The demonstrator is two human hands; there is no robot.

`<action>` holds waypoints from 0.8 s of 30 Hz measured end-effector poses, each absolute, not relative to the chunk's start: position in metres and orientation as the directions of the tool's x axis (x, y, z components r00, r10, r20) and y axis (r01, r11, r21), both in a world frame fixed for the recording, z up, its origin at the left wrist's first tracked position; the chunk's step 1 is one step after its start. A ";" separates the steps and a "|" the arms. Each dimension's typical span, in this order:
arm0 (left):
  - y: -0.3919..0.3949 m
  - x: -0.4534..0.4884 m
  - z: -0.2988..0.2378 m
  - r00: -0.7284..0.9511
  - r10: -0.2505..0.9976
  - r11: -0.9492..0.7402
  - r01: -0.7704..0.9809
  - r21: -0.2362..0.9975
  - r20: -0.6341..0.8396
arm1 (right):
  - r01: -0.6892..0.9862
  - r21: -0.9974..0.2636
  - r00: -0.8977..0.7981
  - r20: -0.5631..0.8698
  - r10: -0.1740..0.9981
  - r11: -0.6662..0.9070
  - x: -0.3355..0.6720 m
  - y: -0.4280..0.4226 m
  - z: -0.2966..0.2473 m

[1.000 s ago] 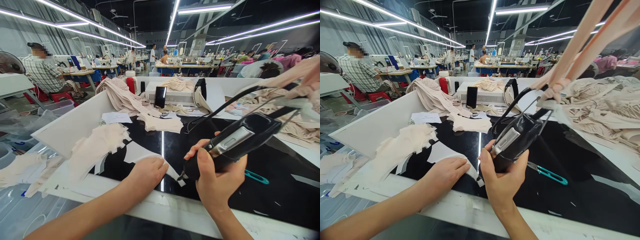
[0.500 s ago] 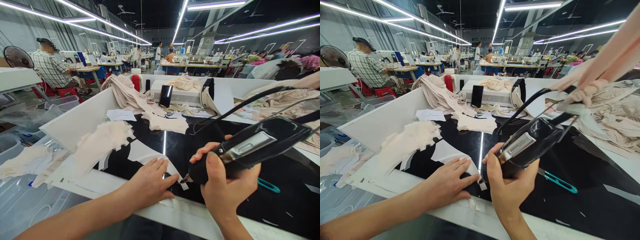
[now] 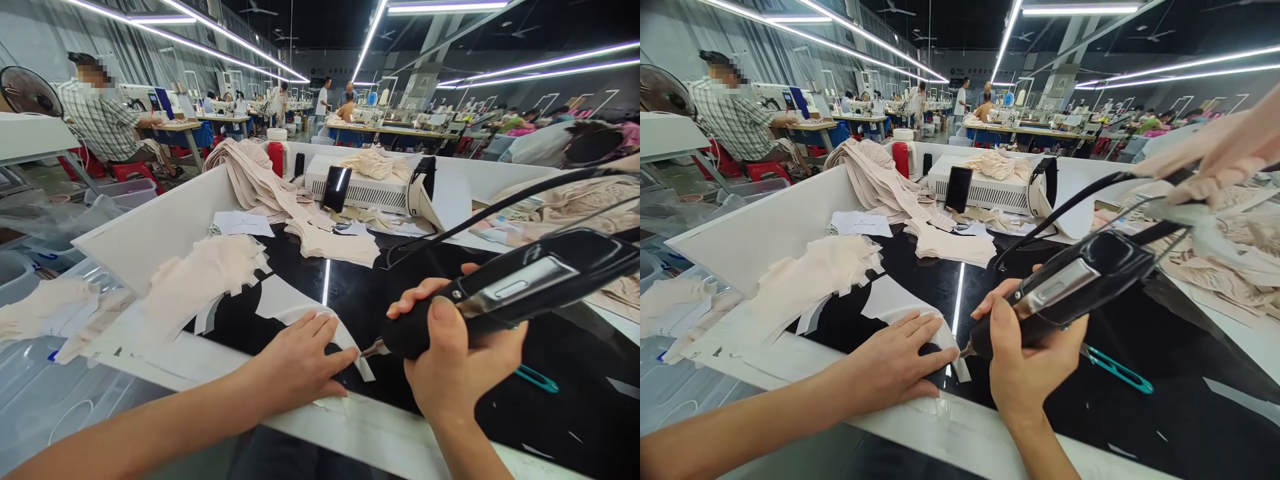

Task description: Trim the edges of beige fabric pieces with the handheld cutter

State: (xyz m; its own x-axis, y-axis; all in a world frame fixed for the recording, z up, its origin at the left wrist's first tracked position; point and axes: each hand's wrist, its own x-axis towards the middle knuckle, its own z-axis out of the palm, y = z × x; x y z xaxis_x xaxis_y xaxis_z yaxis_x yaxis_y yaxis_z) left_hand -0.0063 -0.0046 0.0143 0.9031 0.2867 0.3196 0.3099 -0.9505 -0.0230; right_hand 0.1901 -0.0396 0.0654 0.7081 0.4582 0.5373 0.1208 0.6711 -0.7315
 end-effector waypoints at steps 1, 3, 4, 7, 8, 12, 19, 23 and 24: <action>-0.004 -0.007 0.015 0.902 0.287 -0.952 0.306 -0.008 0.321 | 0.120 -0.732 0.707 0.537 0.460 0.670 0.189 -0.040 0.064; -0.003 -0.009 0.016 0.902 0.284 -0.956 0.292 0.025 0.324 | 0.125 -0.729 0.700 0.546 0.461 0.673 0.188 -0.041 0.063; -0.002 -0.010 0.017 0.903 0.280 -0.958 0.283 0.041 0.326 | 0.128 -0.726 0.696 0.551 0.460 0.676 0.188 -0.041 0.063; 0.002 -0.013 0.019 0.905 0.277 -0.961 0.266 0.079 0.324 | 0.134 -0.721 0.687 0.562 0.460 0.680 0.188 -0.043 0.062; 0.004 -0.014 0.019 0.907 0.275 -0.961 0.261 0.089 0.318 | 0.136 -0.721 0.686 0.564 0.460 0.680 0.188 -0.043 0.062; 0.011 -0.016 0.021 0.931 0.240 -0.969 0.213 0.124 0.276 | 0.151 -0.718 0.683 0.573 0.453 0.680 0.187 -0.046 0.061; 0.020 -0.018 0.024 0.925 0.255 -0.961 0.211 0.179 0.281 | 0.137 -0.718 0.675 0.572 0.466 0.683 0.185 -0.047 0.063; 0.022 -0.021 0.026 0.927 0.235 -0.968 0.195 0.159 0.292 | 0.125 -0.719 0.665 0.572 0.480 0.684 0.183 -0.048 0.064; 0.022 -0.021 0.027 0.930 0.230 -0.969 0.194 0.150 0.287 | 0.121 -0.720 0.664 0.571 0.483 0.684 0.182 -0.048 0.064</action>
